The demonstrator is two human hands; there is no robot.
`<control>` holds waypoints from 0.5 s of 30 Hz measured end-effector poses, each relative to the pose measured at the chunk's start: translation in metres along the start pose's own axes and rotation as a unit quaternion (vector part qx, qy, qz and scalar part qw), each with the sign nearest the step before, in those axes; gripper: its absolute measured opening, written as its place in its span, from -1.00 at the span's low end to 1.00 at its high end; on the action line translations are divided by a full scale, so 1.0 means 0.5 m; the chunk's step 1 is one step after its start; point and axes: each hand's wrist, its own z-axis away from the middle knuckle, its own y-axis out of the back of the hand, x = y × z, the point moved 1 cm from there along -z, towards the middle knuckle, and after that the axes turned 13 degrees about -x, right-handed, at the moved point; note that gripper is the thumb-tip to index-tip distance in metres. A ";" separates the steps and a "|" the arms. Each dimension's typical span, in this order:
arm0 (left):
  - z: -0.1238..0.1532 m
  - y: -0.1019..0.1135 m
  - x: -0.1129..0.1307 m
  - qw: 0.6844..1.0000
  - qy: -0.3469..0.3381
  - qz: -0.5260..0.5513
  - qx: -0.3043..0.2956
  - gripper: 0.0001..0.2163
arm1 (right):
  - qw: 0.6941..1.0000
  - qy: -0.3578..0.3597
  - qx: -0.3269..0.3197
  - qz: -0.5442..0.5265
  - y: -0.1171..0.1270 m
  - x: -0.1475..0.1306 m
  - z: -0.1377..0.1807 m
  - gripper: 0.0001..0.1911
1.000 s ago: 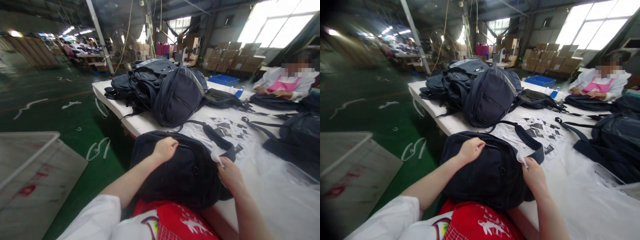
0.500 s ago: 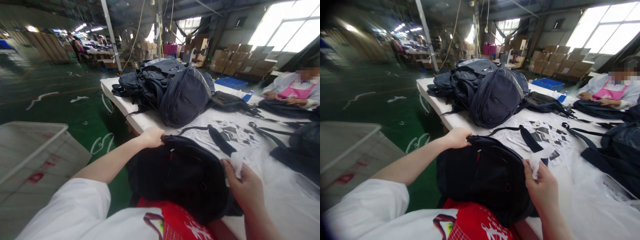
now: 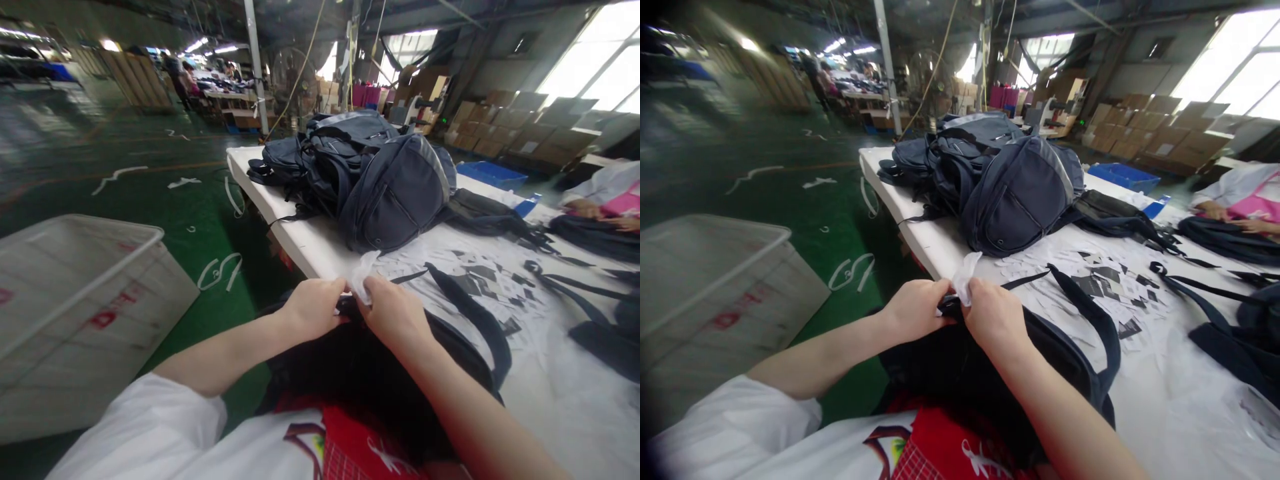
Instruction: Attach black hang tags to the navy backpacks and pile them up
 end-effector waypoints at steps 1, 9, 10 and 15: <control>0.000 0.000 0.001 1.000 0.006 0.000 0.002 -0.59 | 1.000 0.017 -0.010 0.010 0.002 -0.002 -0.003 -0.81; -0.011 0.002 -0.006 0.999 -0.031 -0.005 -0.012 -0.60 | 0.994 0.099 -0.034 -0.035 0.001 0.042 -0.003 -0.86; -0.013 0.005 -0.007 0.999 -0.037 -0.007 -0.015 -0.60 | 0.993 0.103 -0.032 -0.039 0.000 0.049 -0.002 -0.86; -0.025 0.016 -0.012 0.998 -0.049 -0.022 -0.024 -0.62 | 0.997 0.078 -0.002 -0.023 0.003 0.077 0.013 -0.88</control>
